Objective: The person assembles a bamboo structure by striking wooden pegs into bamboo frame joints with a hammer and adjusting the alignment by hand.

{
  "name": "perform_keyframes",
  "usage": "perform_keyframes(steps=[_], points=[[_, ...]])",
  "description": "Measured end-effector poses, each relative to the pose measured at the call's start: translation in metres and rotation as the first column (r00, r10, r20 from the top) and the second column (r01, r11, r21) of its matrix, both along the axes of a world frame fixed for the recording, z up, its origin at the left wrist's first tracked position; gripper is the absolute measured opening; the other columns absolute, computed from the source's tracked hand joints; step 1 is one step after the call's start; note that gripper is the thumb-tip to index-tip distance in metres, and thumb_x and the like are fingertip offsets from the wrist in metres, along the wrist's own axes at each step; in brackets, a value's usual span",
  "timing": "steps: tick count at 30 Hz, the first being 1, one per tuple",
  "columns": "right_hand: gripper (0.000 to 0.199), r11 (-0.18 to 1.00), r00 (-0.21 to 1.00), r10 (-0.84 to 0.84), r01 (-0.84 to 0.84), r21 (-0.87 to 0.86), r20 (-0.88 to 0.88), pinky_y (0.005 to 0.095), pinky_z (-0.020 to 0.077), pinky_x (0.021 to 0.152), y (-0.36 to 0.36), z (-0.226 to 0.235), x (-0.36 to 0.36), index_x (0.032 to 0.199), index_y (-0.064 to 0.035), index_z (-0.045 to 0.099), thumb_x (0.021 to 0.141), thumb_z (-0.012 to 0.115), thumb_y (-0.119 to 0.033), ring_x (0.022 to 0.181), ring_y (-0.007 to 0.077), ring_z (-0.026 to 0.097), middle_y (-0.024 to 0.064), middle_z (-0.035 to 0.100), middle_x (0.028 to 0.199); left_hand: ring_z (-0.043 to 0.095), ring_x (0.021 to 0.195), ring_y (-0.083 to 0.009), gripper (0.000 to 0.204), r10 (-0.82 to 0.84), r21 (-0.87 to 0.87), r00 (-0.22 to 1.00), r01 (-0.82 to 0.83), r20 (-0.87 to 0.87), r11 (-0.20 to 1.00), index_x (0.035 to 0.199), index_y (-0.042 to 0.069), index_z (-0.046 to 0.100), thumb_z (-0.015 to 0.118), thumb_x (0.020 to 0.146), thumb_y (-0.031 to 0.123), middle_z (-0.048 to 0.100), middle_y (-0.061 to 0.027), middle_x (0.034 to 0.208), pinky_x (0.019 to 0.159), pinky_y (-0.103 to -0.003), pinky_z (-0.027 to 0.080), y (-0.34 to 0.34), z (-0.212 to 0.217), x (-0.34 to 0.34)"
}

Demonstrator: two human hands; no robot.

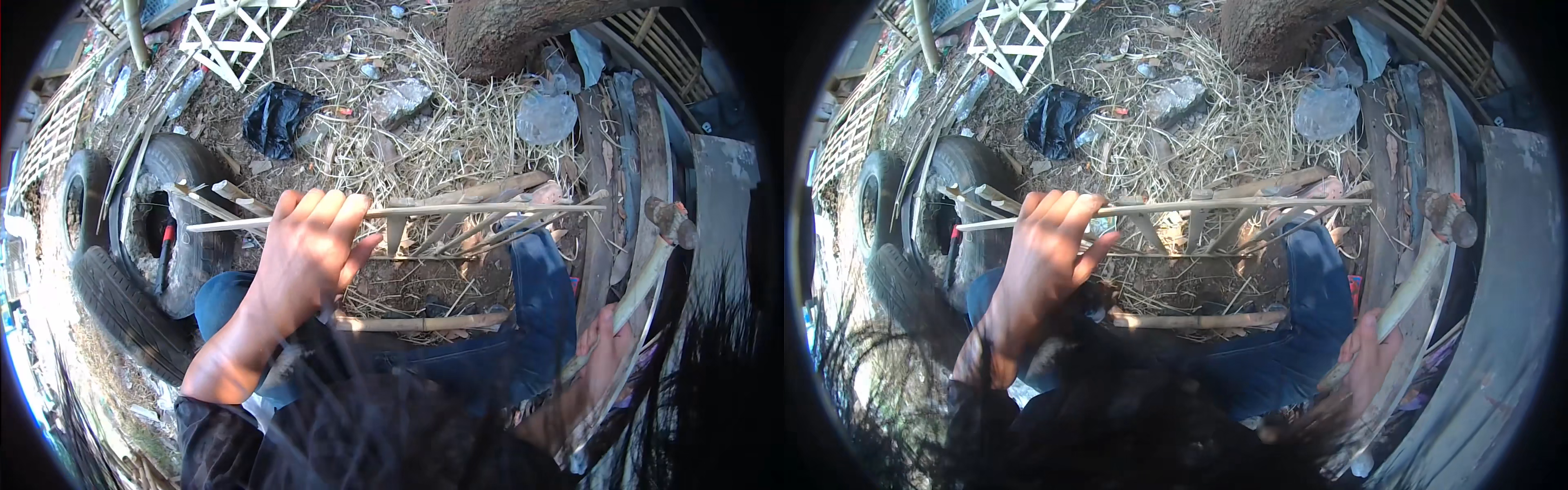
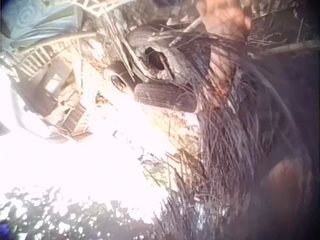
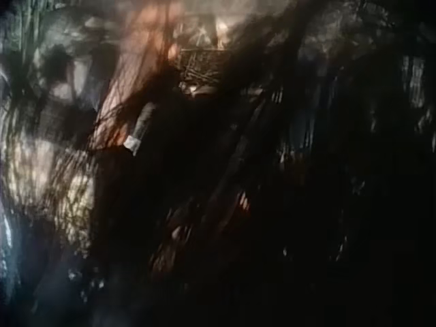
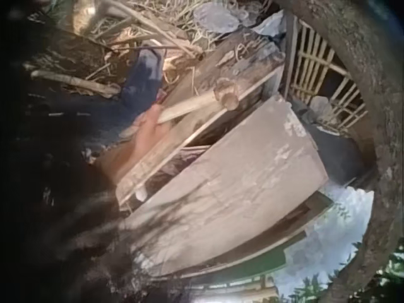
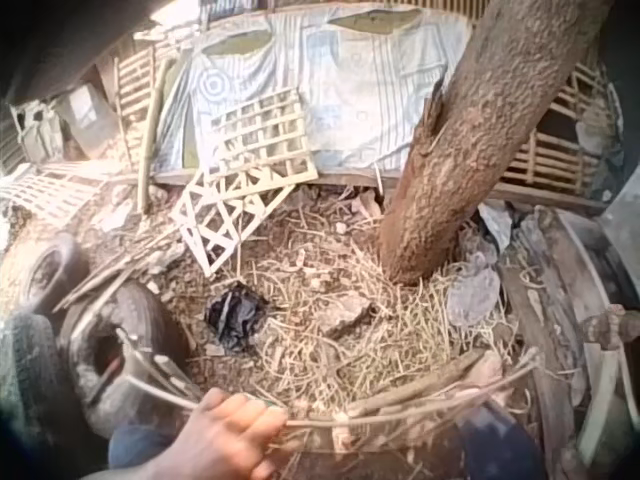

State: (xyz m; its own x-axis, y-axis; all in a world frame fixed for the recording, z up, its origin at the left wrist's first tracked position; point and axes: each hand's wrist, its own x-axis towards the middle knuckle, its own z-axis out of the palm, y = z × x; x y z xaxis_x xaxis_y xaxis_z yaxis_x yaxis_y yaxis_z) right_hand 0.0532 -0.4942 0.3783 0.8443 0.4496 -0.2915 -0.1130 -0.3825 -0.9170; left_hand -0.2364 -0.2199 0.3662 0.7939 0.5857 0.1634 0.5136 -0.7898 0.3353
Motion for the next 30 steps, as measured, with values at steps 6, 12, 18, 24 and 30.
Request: perform_keyframes(steps=[6,12,18,24,30], points=[[0.02,0.998,0.998,0.062,-0.062,-0.003,-0.002,0.0233,0.0327,0.037,0.032,-0.027,-0.024,0.086,-0.0041,0.053,0.092,0.066,-0.018,0.039,0.0075,0.041,-0.0008,0.043,0.052,0.057,0.086,-0.03,0.044,0.021,0.045,0.992,-0.027,0.12,0.999,0.108,0.001,0.058,0.071,0.08,0.032,0.06,-0.0117,0.088,0.081,-0.042,0.041,0.009,-0.013,0.002],[0.02,0.968,0.961,0.245,-0.249,0.015,0.124,0.0271,0.0357,0.042,0.016,-0.125,-0.041,0.073,-0.0031,0.055,0.085,0.07,-0.009,0.044,0.0081,0.047,0.0,0.051,0.057,0.056,0.103,-0.0305,0.046,0.062,0.079,0.997,-0.066,0.051,0.995,0.116,0.001,0.056,0.069,0.077,0.023,0.059,-0.0144,0.102,0.102,-0.046,0.036,0.005,-0.011,-0.001],[0.013,0.744,0.72,0.668,-0.64,-0.192,0.188,0.039,0.0479,0.054,0.014,-0.148,-0.088,0.081,-0.0001,0.064,0.079,0.071,-0.011,0.061,0.0289,0.067,0.0166,0.062,0.063,0.054,0.104,-0.0335,0.052,0.061,0.133,0.996,-0.07,0.069,0.989,0.123,0.0,0.054,0.069,0.078,0.023,0.057,-0.0167,0.104,0.105,-0.047,0.034,0.005,-0.019,-0.007],[0.023,0.351,0.355,0.932,-0.833,-0.427,0.072,0.0494,0.0512,0.067,0.02,-0.197,-0.105,0.087,-0.0052,0.065,0.075,0.07,-0.024,0.075,0.0415,0.064,0.0213,0.065,0.076,0.054,0.108,-0.0333,0.051,0.099,0.118,0.994,-0.104,0.044,0.988,0.124,0.001,0.053,0.07,0.078,0.017,0.058,-0.0159,0.109,0.109,-0.048,0.031,0.002,-0.017,-0.004],[0.021,0.031,0.053,0.998,-0.799,-0.601,-0.019,0.0482,0.0546,0.074,0.009,-0.222,-0.101,0.086,-0.0075,0.068,0.073,0.071,-0.024,0.079,0.0383,0.067,0.0201,0.068,0.08,0.054,0.105,-0.034,0.054,0.157,0.123,0.981,-0.171,0.116,0.977,0.112,0.004,0.055,0.079,0.071,0.031,0.057,-0.0131,0.102,0.108,-0.05,0.031,0.012,-0.029,0.008]])
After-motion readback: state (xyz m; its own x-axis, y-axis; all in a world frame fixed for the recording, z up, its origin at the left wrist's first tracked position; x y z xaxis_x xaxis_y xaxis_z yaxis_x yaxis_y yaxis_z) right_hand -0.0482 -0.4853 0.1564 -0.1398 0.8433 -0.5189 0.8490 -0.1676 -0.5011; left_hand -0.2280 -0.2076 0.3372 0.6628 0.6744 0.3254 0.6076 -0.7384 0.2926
